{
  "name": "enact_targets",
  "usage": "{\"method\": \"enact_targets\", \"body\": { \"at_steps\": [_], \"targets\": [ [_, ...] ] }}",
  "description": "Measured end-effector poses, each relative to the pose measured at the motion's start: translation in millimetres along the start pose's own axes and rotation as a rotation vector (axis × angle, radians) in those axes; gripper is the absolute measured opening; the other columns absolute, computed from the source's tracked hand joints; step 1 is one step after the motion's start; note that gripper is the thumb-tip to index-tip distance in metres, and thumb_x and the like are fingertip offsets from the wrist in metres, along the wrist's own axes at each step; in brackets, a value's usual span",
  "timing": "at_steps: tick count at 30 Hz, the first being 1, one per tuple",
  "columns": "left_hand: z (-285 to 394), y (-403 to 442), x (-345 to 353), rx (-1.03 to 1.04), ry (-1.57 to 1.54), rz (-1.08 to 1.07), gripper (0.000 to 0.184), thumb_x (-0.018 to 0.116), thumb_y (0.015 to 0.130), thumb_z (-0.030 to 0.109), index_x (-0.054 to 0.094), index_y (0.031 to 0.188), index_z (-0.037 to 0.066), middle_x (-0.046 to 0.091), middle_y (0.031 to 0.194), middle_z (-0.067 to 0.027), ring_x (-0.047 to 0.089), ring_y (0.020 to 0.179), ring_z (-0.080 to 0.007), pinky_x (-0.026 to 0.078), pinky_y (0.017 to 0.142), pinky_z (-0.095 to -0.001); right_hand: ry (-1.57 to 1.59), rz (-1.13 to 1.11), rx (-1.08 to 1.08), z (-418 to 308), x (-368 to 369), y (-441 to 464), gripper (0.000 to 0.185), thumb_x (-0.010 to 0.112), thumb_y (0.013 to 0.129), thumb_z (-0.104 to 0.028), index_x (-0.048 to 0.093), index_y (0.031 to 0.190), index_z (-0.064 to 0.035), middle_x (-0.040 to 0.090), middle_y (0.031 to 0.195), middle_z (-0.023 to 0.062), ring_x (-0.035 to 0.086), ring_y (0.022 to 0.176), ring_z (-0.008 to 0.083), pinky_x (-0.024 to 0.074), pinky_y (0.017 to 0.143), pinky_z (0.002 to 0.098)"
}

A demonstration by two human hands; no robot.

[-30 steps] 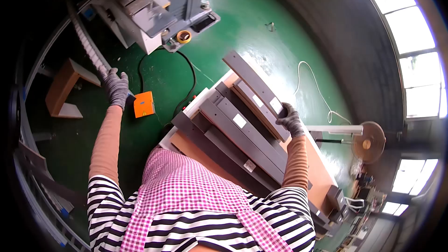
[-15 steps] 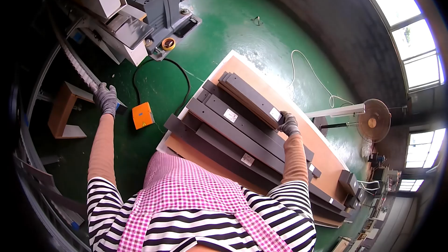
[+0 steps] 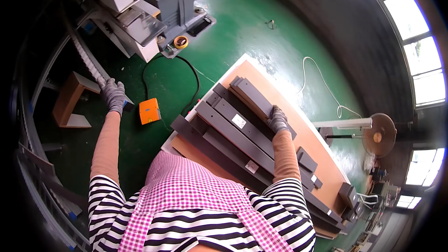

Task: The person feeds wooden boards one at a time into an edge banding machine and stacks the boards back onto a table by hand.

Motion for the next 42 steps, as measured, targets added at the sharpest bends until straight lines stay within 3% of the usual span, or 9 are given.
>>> {"method": "enact_targets", "body": {
  "at_steps": [3, 5, 8, 11, 23, 25, 26, 32, 42],
  "targets": [
    [-6.0, -0.1, 6.1, 0.021, -0.014, 0.039, 0.037, 0.065, 0.08, 0.022, 0.063, 0.113, 0.005, 0.024, 0.151, -0.026, 0.033, 0.137, -0.0399, 0.029, 0.114, -0.0387, -0.001, 0.01, 0.034, -1.2, 4.2, 4.1, 0.083, 0.085, 0.063, -0.02, 0.044, 0.134, -0.0076, 0.057, 0.126, 0.0176, 0.053, 0.12, 0.0352, 0.0424, 0.102, 0.0415],
    [0.6, -1.6, -1.9, -0.015, 0.012, 0.003, 0.037, 0.065, 0.079, 0.024, 0.064, 0.112, 0.006, 0.025, 0.152, -0.0239, 0.038, 0.134, -0.0394, 0.033, 0.112, -0.0398, -0.004, -0.086, 0.041, -4.9, -4.8, 3.0, 0.073, 0.084, 0.066, -0.028, 0.048, 0.126, -0.0078, 0.056, 0.125, 0.0205, 0.053, 0.118, 0.0376, 0.0427, 0.101, 0.0444],
    [4.5, -3.8, -4.7, -0.025, 0.037, 0.022, 0.036, 0.065, 0.08, 0.023, 0.064, 0.112, 0.007, 0.027, 0.152, -0.021, 0.042, 0.131, -0.0386, 0.035, 0.111, -0.0393, -0.044, -0.099, 0.039, -1.9, -1.3, 9.9, 0.067, 0.083, 0.066, -0.026, 0.05, 0.121, -0.007, 0.057, 0.123, 0.0205, 0.053, 0.118, 0.0382, 0.0429, 0.101, 0.0448],
    [15.1, -7.1, -17.1, -0.077, 0.01, -0.02, 0.036, 0.064, 0.08, 0.023, 0.064, 0.113, 0.007, 0.027, 0.152, -0.0212, 0.041, 0.131, -0.0381, 0.035, 0.111, -0.0387, -0.051, -0.036, 0.067, -14.5, -9.7, -1.7, 0.066, 0.083, 0.066, -0.024, 0.051, 0.121, -0.0071, 0.057, 0.123, 0.0201, 0.053, 0.118, 0.0389, 0.0429, 0.101, 0.0447],
    [13.6, -8.2, -14.5, -0.07, -0.005, 0.005, 0.037, 0.064, 0.08, 0.025, 0.064, 0.114, 0.007, 0.025, 0.153, -0.0189, 0.046, 0.126, -0.0387, 0.04, 0.107, -0.0392, -0.089, -0.136, 0.131, -9.3, -6.1, 10.4, 0.075, 0.084, 0.064, -0.025, 0.047, 0.127, -0.0087, 0.054, 0.129, 0.0204, 0.05, 0.124, 0.0367, 0.0415, 0.104, 0.0435],
    [9.1, -6.6, -8.3, -0.083, -0.016, 0.027, 0.036, 0.063, 0.081, 0.024, 0.063, 0.113, 0.007, 0.024, 0.153, -0.0178, 0.045, 0.126, -0.0387, 0.04, 0.107, -0.0391, -0.116, -0.133, 0.094, -6.9, -3.5, 11.6, 0.083, 0.086, 0.064, -0.027, 0.042, 0.132, -0.009, 0.052, 0.133, 0.019, 0.048, 0.126, 0.0355, 0.0401, 0.106, 0.0432],
    [9.8, -7.7, -7.6, -0.087, -0.014, 0.025, 0.036, 0.063, 0.081, 0.023, 0.063, 0.113, 0.007, 0.024, 0.154, -0.0172, 0.045, 0.126, -0.0383, 0.04, 0.106, -0.0391, -0.127, -0.182, 0.091, -7.4, -4.8, 12.0, 0.099, 0.089, 0.061, -0.03, 0.035, 0.141, -0.0095, 0.049, 0.136, 0.0177, 0.046, 0.129, 0.0349, 0.0375, 0.108, 0.0427],
    [11.0, -9.3, -9.5, -0.083, 0.011, 0.026, 0.039, 0.062, 0.081, 0.025, 0.063, 0.115, 0.007, 0.023, 0.154, -0.0154, 0.045, 0.123, -0.0372, 0.042, 0.105, -0.0402, -0.149, -0.09, 0.043, -23.7, -19.1, 12.1, 0.117, 0.088, 0.06, -0.043, 0.022, 0.15, -0.0059, 0.041, 0.144, 0.0197, 0.037, 0.136, 0.0352, 0.0322, 0.112, 0.0423],
    [16.1, -10.0, -18.2, -0.116, 0.053, -0.018, 0.038, 0.063, 0.081, 0.026, 0.064, 0.114, 0.008, 0.022, 0.155, -0.013, 0.044, 0.125, -0.0359, 0.042, 0.104, -0.0401, -0.021, 0.087, -0.236, -69.8, -35.2, 44.0, 0.099, 0.078, 0.072, -0.047, 0.029, 0.145, -0.0018, 0.043, 0.141, 0.0237, 0.041, 0.131, 0.038, 0.0342, 0.11, 0.0422]
  ]
}}
Point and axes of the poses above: each hand's wrist, its own y-axis towards the middle knuckle, its own x-axis out of the palm, z = x × y, the point moved 3 cm from there along y, towards the middle knuckle
